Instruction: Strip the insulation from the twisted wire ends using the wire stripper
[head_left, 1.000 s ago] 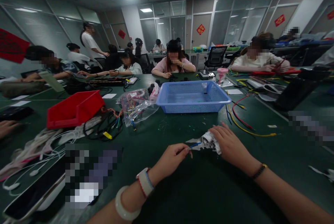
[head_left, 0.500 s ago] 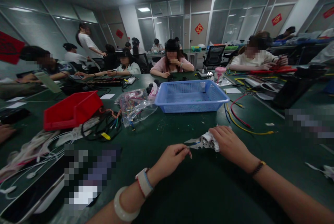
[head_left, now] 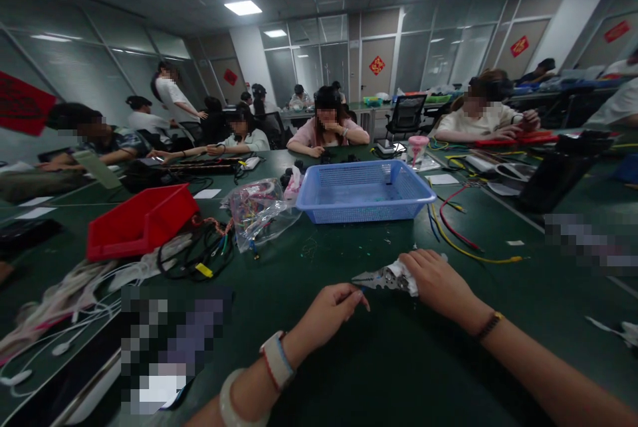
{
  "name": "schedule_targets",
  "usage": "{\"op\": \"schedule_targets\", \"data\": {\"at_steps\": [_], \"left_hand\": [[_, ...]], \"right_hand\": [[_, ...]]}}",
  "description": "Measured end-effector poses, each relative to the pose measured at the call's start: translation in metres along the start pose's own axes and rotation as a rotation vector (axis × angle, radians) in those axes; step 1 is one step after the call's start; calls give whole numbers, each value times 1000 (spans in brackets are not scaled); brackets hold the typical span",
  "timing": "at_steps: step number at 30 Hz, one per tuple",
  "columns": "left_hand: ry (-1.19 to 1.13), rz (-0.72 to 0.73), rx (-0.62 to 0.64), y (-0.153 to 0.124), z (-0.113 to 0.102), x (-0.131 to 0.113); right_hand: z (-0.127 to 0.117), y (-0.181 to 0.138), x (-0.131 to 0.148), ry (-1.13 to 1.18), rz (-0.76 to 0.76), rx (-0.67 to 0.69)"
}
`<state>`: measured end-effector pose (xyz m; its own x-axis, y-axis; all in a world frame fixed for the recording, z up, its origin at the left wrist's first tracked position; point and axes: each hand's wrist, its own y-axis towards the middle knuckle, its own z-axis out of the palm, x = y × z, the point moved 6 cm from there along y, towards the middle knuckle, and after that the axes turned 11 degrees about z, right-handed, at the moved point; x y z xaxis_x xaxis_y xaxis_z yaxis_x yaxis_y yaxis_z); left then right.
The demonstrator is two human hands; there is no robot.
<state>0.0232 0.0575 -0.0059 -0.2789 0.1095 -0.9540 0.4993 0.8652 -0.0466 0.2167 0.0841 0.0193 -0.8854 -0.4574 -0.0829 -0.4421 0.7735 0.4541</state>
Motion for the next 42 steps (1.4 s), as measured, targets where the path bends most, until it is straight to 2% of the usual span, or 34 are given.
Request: {"op": "schedule_targets", "data": {"at_steps": [8, 14, 23, 29, 34, 38, 42], "left_hand": [[-77, 21, 42, 0, 6, 4], [3, 26, 17, -1, 4, -1], [69, 97, -60, -1, -3, -5], [69, 128, -32, -3, 0, -12], [-71, 34, 5, -4, 6, -5], [-257, -9, 40, -2, 12, 1], [-347, -29, 59, -2, 14, 1]], "right_hand": [[-3, -1, -6, -13, -34, -68], [-4, -2, -4, -79, -69, -125], [0, -5, 2, -122, -92, -56], [-2, -1, -1, -194, -9, -44], [-4, -1, -6, -162, 11, -26], [-11, -4, -8, -163, 31, -49], [-17, -7, -6, -186, 11, -70]]}}
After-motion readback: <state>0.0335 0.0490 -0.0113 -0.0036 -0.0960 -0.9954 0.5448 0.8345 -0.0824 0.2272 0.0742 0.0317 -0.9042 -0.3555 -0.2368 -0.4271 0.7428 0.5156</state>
